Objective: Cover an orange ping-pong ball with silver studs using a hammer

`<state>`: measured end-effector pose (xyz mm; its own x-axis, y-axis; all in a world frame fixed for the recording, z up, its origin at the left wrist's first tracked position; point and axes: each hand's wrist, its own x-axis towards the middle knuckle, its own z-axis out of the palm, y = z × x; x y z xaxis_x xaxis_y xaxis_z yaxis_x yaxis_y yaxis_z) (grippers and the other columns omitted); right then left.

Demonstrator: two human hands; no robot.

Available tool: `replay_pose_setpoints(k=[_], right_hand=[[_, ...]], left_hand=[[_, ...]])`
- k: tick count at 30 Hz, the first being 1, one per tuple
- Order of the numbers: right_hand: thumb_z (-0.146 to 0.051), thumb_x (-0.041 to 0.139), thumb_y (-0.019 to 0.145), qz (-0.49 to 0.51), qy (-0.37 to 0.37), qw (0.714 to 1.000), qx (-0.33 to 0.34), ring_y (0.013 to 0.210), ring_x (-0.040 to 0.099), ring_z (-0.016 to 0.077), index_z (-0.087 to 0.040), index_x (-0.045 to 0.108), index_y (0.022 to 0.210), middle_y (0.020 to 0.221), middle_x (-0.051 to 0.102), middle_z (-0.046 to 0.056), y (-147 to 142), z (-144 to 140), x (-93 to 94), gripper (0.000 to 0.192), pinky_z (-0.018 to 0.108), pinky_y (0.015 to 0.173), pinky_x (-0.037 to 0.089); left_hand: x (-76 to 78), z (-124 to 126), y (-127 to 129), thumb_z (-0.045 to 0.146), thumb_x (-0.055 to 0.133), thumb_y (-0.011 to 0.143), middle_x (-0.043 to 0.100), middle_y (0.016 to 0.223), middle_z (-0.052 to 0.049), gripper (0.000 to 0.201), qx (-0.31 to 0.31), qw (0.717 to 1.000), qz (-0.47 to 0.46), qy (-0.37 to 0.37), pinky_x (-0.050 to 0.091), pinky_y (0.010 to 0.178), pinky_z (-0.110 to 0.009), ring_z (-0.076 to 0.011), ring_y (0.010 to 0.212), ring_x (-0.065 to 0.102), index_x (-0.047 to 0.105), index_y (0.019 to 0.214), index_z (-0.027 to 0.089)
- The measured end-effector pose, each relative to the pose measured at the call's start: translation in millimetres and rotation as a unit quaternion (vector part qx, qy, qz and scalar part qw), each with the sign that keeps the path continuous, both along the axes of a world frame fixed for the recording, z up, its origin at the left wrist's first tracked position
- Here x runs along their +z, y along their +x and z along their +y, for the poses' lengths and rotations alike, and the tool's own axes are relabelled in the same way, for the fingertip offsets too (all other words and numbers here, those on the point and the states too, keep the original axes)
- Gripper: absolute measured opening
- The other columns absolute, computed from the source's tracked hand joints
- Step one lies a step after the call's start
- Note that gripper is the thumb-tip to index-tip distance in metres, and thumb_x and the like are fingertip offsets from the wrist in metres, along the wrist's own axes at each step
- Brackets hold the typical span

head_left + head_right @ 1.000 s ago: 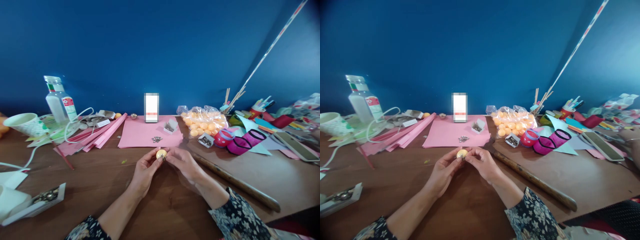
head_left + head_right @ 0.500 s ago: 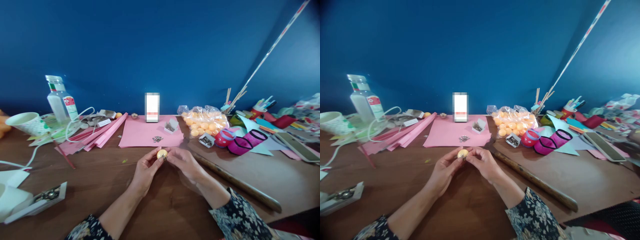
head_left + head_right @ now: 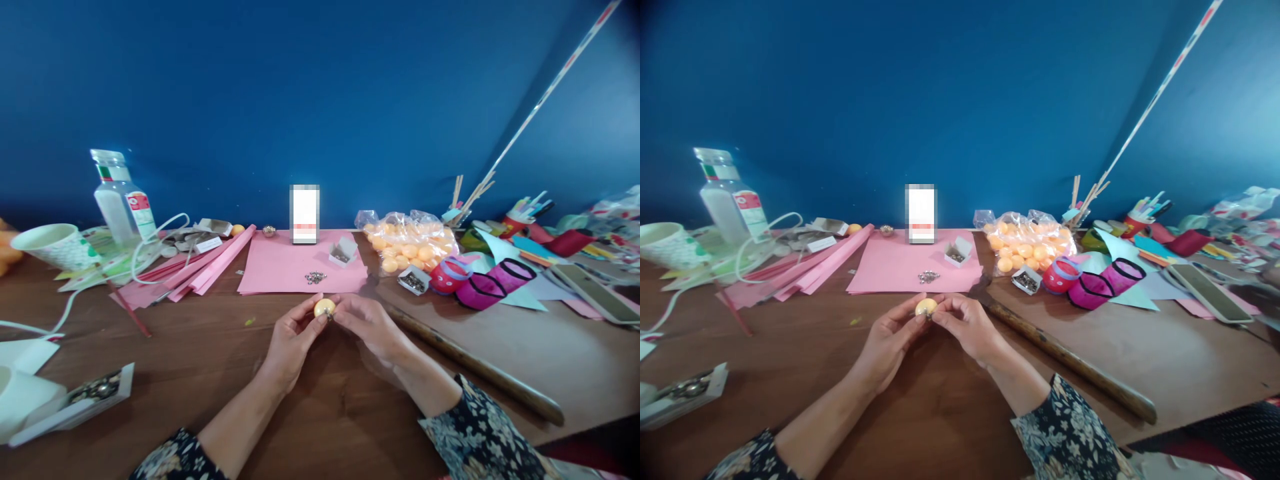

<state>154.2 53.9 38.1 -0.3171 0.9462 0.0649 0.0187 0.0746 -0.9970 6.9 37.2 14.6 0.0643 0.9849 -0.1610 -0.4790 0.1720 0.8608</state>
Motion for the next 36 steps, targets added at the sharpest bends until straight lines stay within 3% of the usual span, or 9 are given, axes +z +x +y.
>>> replay_pose_setpoints(k=[13,24,31,36], right_hand=[[-0.032,0.06,0.074,-0.013,-0.004,1.0,0.008,0.091,0.053,0.0179,-0.015,0.062,0.068,0.098,0.059,0.004,3.1,0.2,2.1,0.019,0.029,0.083,0.038],[-0.034,0.067,0.067,0.044,-0.074,0.996,0.011,0.091,0.056,0.0187,-0.014,0.063,0.068,0.094,0.064,0.005,2.5,0.6,0.5,0.02,0.032,0.085,0.039],[-0.035,0.073,0.058,0.049,-0.104,0.993,-0.034,0.092,0.057,0.0209,-0.015,0.062,0.065,0.092,0.066,0.006,3.0,3.0,-5.6,0.024,0.035,0.084,0.041],[-0.033,0.073,0.059,0.054,-0.112,0.992,-0.027,0.092,0.057,0.02,-0.015,0.063,0.067,0.093,0.067,0.006,4.5,1.7,-3.4,0.022,0.034,0.085,0.041]], left_hand=[[-0.7,1.1,-1.7,0.024,0.067,0.065,0.061,0.113,-0.008,0.045,-0.007,0.996,0.068,0.051,0.038,0.096,-0.037,-0.0228,0.109,0.052,0.058,0.109,0.017],[-0.2,0.4,-2.5,0.025,0.064,0.068,0.059,0.117,-0.008,0.042,0.004,0.985,0.146,0.091,0.037,0.096,-0.035,-0.0223,0.109,0.052,0.059,0.109,0.017],[-0.8,0.6,-3.3,0.025,0.064,0.067,0.058,0.117,-0.009,0.043,0.003,0.984,0.149,0.094,0.036,0.096,-0.035,-0.0228,0.109,0.052,0.059,0.11,0.017],[1.0,0.2,-2.6,0.024,0.064,0.067,0.06,0.115,-0.007,0.041,0.009,0.981,0.163,0.102,0.034,0.098,-0.035,-0.0221,0.11,0.051,0.06,0.108,0.019]])
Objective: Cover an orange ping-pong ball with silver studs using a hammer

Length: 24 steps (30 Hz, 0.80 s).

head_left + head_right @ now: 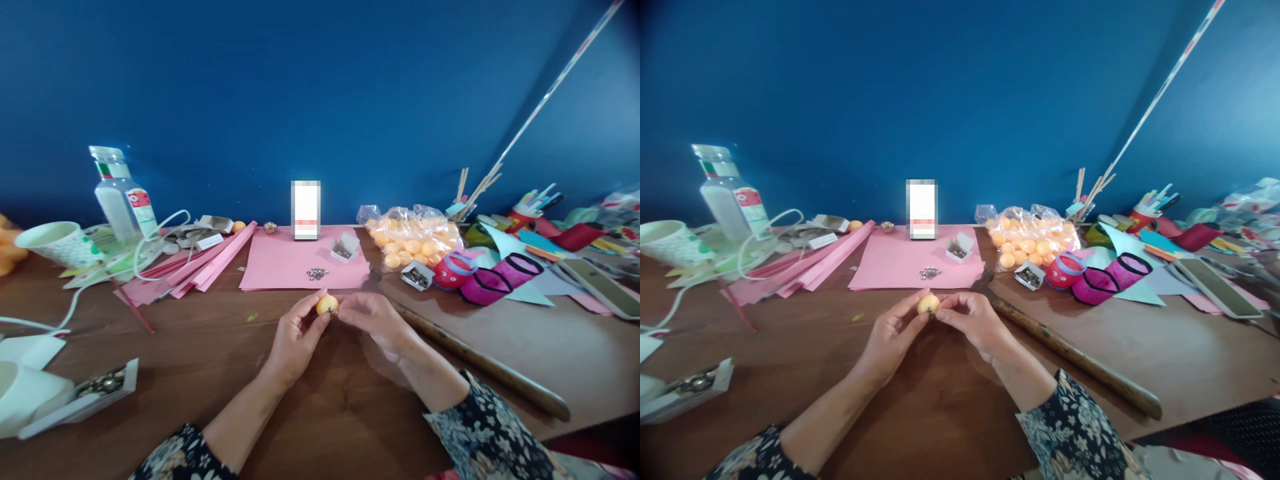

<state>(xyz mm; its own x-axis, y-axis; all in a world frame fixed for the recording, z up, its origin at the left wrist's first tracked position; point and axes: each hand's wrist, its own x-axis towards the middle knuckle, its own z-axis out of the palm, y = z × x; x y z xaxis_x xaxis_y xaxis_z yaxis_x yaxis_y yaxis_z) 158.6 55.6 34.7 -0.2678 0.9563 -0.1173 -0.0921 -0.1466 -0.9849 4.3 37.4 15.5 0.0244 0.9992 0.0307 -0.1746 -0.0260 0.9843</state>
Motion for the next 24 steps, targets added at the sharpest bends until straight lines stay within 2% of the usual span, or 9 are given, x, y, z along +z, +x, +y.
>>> replay_pose_setpoints(k=[5,16,20,24], right_hand=[[-0.029,0.072,0.061,0.008,-0.003,1.0,-0.004,0.093,0.057,0.019,-0.014,0.062,0.068,0.093,0.066,0.006,-0.1,-1.1,0.9,0.019,0.033,0.085,0.041],[-0.031,0.071,0.06,-0.018,0.018,0.999,-0.036,0.084,0.059,0.0181,-0.015,0.061,0.067,0.09,0.067,0.005,-2.4,-1.1,-4.4,0.021,0.032,0.079,0.044],[-0.031,0.069,0.063,-0.025,0.035,0.998,-0.038,0.078,0.058,0.0156,-0.015,0.06,0.068,0.084,0.066,0.003,-4.7,-2.1,-3.9,0.019,0.03,0.076,0.044],[-0.031,0.064,0.07,-0.027,0.036,0.998,-0.045,0.078,0.058,0.0153,-0.014,0.06,0.077,0.082,0.065,0.004,-7.5,-3.1,-3.9,0.019,0.03,0.077,0.044]], left_hand=[[-0.3,-0.5,0.1,0.023,0.063,0.069,0.059,0.117,-0.006,0.038,0.011,0.999,0.041,0.019,0.032,0.099,-0.034,-0.0217,0.113,0.048,0.061,0.107,0.02],[0.1,-2.8,1.2,0.023,0.065,0.066,0.06,0.114,-0.006,0.037,0.011,0.999,0.038,0.024,0.034,0.098,-0.034,-0.0229,0.11,0.05,0.063,0.103,0.021],[-3.8,-2.5,2.7,0.025,0.064,0.068,0.061,0.114,-0.006,0.041,-0.017,0.998,-0.052,-0.038,0.035,0.098,-0.035,-0.0223,0.109,0.051,0.06,0.109,0.021],[-5.8,-1.9,5.3,0.024,0.063,0.07,0.065,0.107,-0.005,0.043,-0.042,0.974,-0.196,-0.101,0.036,0.097,-0.035,-0.0182,0.102,0.056,0.056,0.113,0.02]])
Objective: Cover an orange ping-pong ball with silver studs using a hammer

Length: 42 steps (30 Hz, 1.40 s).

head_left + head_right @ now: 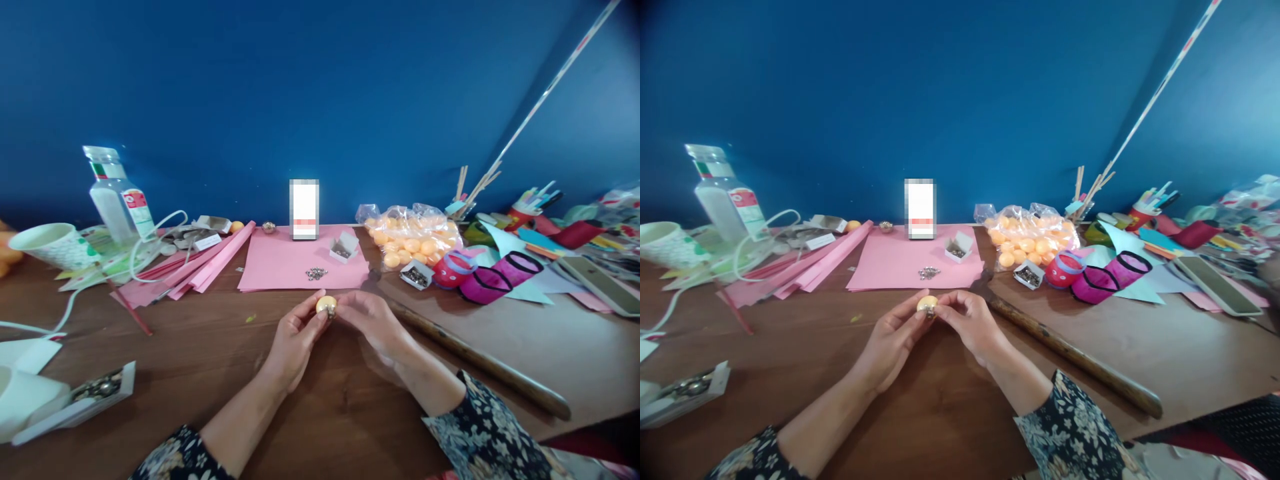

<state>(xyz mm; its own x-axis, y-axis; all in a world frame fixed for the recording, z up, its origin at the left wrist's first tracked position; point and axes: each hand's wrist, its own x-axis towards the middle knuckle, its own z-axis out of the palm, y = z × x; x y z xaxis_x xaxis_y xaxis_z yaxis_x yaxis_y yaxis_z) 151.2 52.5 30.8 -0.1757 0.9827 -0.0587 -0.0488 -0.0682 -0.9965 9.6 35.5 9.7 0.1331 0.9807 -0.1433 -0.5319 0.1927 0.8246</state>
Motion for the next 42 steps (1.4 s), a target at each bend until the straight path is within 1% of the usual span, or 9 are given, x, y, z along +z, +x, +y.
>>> replay_pose_setpoints(k=[2,5,10,16,20,24,29,36,42], right_hand=[[-0.03,0.063,0.071,-0.004,-0.003,1.0,-0.001,0.079,0.058,0.0156,-0.014,0.059,0.08,0.082,0.065,0.004,-1,0,-0.6,0.019,0.03,0.077,0.044],[-0.029,0.063,0.071,-0.014,0.003,1.0,-0.006,0.078,0.057,0.0155,-0.014,0.058,0.08,0.083,0.064,0.004,-2,-1,-2.3,0.018,0.03,0.076,0.044],[-0.027,0.062,0.071,-0.045,0.037,0.998,-0.005,0.075,0.057,0.0144,-0.016,0.056,0.081,0.08,0.062,0.002,-3,-2,-5.7,0.017,0.029,0.072,0.046],[-0.025,0.063,0.071,-0.017,0.066,0.997,0.032,0.085,0.058,0.0165,-0.018,0.055,0.093,0.089,0.062,0.003,-7,-3,-14.2,0.024,0.031,0.079,0.046],[-0.024,0.063,0.07,-0.03,0.082,0.996,0.031,0.083,0.059,0.0165,-0.018,0.056,0.093,0.088,0.063,0.003,-8,-1,-15.9,0.024,0.031,0.077,0.047],[-0.027,0.06,0.073,-0.036,0.085,0.995,0.027,0.088,0.058,0.0184,-0.018,0.058,0.098,0.093,0.064,0.005,-5,0,-8.6,0.026,0.034,0.081,0.046],[-0.028,0.059,0.075,-0.051,0.083,0.995,0.023,0.094,0.057,0.0192,-0.018,0.058,0.103,0.099,0.064,0.005,-4,-2,-2.2,0.03,0.034,0.085,0.044],[-0.03,0.063,0.072,-0.026,0.064,0.997,0.033,0.091,0.059,0.0195,-0.017,0.058,0.101,0.095,0.065,0.005,-5,-2,-8.7,0.032,0.034,0.082,0.046],[-0.028,0.064,0.071,-0.023,0.062,0.997,0.034,0.089,0.059,0.019,-0.017,0.058,0.099,0.093,0.065,0.005,-3,-1,-8.3,0.03,0.033,0.081,0.046]], left_hand=[[1.1,0,1,0.023,0.064,0.07,0.066,0.103,-0.005,0.042,0.004,0.999,-0.031,-0.013,0.036,0.097,-0.034,-0.0164,0.098,0.058,0.058,0.111,0.02],[3.8,0,0,0.023,0.065,0.069,0.067,0.099,-0.005,0.04,0.009,0.999,-0.045,-0.023,0.037,0.096,-0.034,-0.0158,0.094,0.059,0.06,0.108,0.018],[3.8,2,0,0.022,0.065,0.069,0.068,0.093,-0.005,0.036,0.024,0.999,-0.019,-0.037,0.04,0.093,-0.034,-0.0143,0.088,0.06,0.061,0.103,0.015],[-0.2,3,1,0.023,0.063,0.07,0.066,0.092,-0.004,0.032,0.052,0.998,0.004,-0.04,0.044,0.087,-0.032,-0.0132,0.085,0.059,0.06,0.101,0.015],[2.3,2,2,0.024,0.062,0.072,0.066,0.093,-0.005,0.03,0.035,0.998,-0.024,-0.047,0.043,0.089,-0.034,-0.0151,0.089,0.059,0.061,0.1,0.015],[5.2,2,0,0.029,0.058,0.074,0.064,0.099,-0.008,0.03,0.014,0.999,-0.026,-0.04,0.043,0.087,-0.036,-0.0177,0.093,0.058,0.061,0.101,0.015],[4.3,2,-1,0.026,0.062,0.072,0.064,0.1,-0.007,0.028,0.025,0.999,-0.004,-0.036,0.043,0.087,-0.033,-0.0162,0.091,0.058,0.061,0.097,0.015],[4.7,0,0,0.025,0.063,0.071,0.065,0.091,-0.007,0.022,0.02,0.999,0.0,-0.035,0.044,0.087,-0.034,-0.015,0.085,0.059,0.059,0.09,0.013],[3.0,0,0,0.026,0.06,0.073,0.064,0.094,-0.007,0.022,0.016,1.0,0.007,-0.021,0.044,0.086,-0.033,-0.0138,0.086,0.059,0.058,0.091,0.013]])
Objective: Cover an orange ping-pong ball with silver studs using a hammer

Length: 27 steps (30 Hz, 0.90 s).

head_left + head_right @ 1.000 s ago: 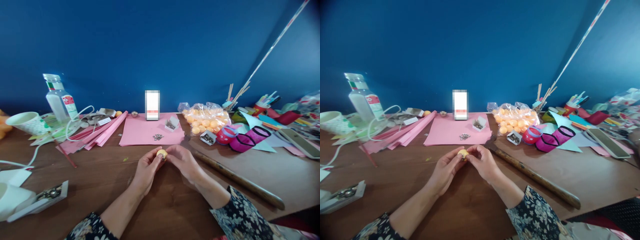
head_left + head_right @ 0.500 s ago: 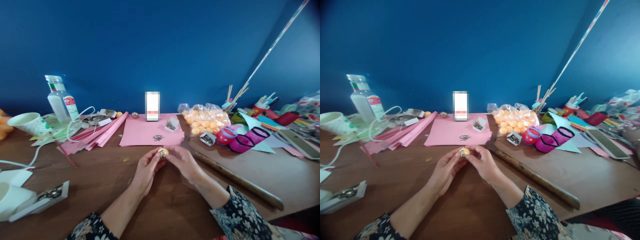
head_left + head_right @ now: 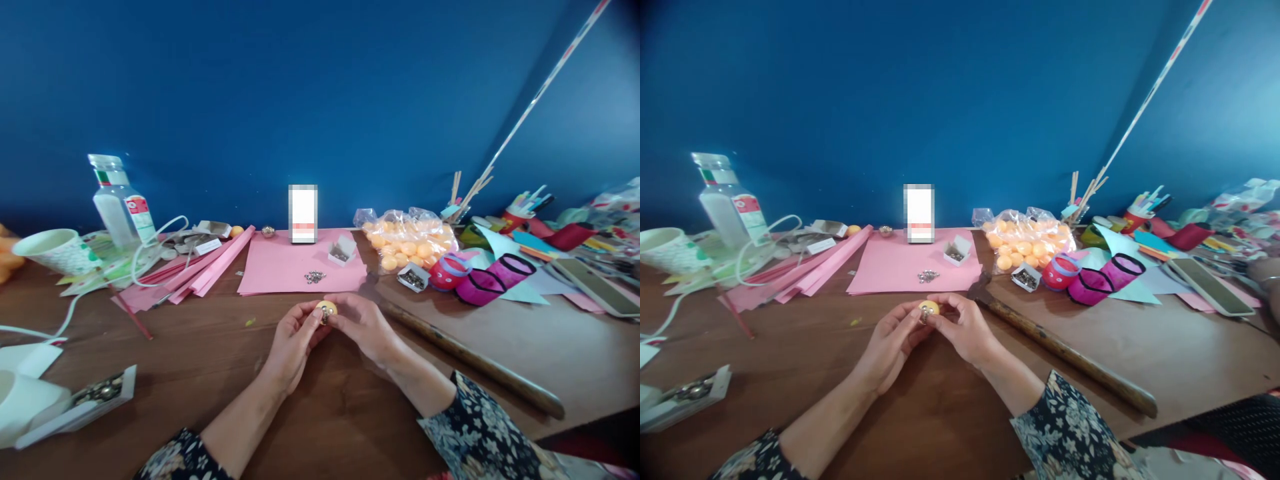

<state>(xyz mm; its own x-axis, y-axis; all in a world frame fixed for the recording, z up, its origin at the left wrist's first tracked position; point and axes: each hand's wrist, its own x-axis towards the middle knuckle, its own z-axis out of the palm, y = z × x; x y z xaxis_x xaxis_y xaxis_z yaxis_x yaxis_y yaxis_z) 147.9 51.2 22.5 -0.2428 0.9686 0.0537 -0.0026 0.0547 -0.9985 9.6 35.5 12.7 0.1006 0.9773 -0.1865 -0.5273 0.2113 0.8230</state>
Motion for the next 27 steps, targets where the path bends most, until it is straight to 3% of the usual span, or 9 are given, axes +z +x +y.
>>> replay_pose_setpoints(k=[7,12,16,20,22,27], right_hand=[[-0.027,0.062,0.072,-0.021,0.037,0.999,0.01,0.088,0.06,0.0184,-0.018,0.056,0.1,0.095,0.064,0.005,-2,-1,-7.7,0.03,0.031,0.079,0.047],[-0.03,0.057,0.076,-0.126,0.106,0.986,-0.019,0.083,0.06,0.0164,-0.018,0.054,0.104,0.094,0.063,0.005,4,4,8.4,0.03,0.028,0.075,0.047],[-0.029,0.049,0.081,-0.27,0.188,0.941,-0.086,0.076,0.059,0.0151,-0.018,0.059,0.092,0.087,0.065,0.004,10,34,29.8,0.019,0.025,0.07,0.044],[-0.023,0.05,0.078,-0.472,0.18,0.86,-0.067,0.075,0.059,0.0183,-0.02,0.063,0.08,0.081,0.066,0.003,6,72,31.9,0.014,0.027,0.068,0.04],[-0.021,0.053,0.075,-0.502,0.166,0.846,-0.064,0.078,0.059,0.0205,-0.02,0.065,0.078,0.082,0.067,0.005,1,84,26.4,0.012,0.028,0.067,0.039],[-0.021,0.055,0.074,-0.512,0.148,0.844,-0.061,0.082,0.058,0.0186,-0.021,0.066,0.081,0.086,0.067,0.003,-10,95,13.8,0.013,0.026,0.066,0.038]], left_hand=[[4.2,0,0,0.024,0.063,0.07,0.064,0.088,-0.005,0.024,0.006,1.0,0.011,-0.007,0.046,0.082,-0.029,-0.0115,0.079,0.059,0.056,0.091,0.013],[3.3,0,0,0.024,0.064,0.07,0.064,0.087,-0.004,0.023,0.008,1.0,-0.002,-0.006,0.045,0.082,-0.029,-0.0114,0.08,0.059,0.056,0.09,0.014],[1.1,0,0,0.025,0.067,0.067,0.063,0.083,-0.002,0.025,0.018,1.0,0.006,-0.014,0.047,0.077,-0.027,-0.0108,0.077,0.058,0.056,0.088,0.015],[0.8,-1,-1,0.027,0.068,0.065,0.063,0.085,-0.004,0.028,0.028,0.999,0.027,-0.017,0.048,0.074,-0.026,-0.0106,0.075,0.058,0.058,0.089,0.015],[0.4,0,-1,0.027,0.069,0.064,0.064,0.084,-0.004,0.029,0.033,0.999,0.025,-0.019,0.048,0.074,-0.027,-0.0108,0.074,0.059,0.058,0.088,0.014],[-1.4,1,-1,0.027,0.07,0.062,0.064,0.084,-0.005,0.029,0.04,0.999,0.03,-0.017,0.05,0.072,-0.027,-0.0114,0.074,0.059,0.059,0.086,0.014]])
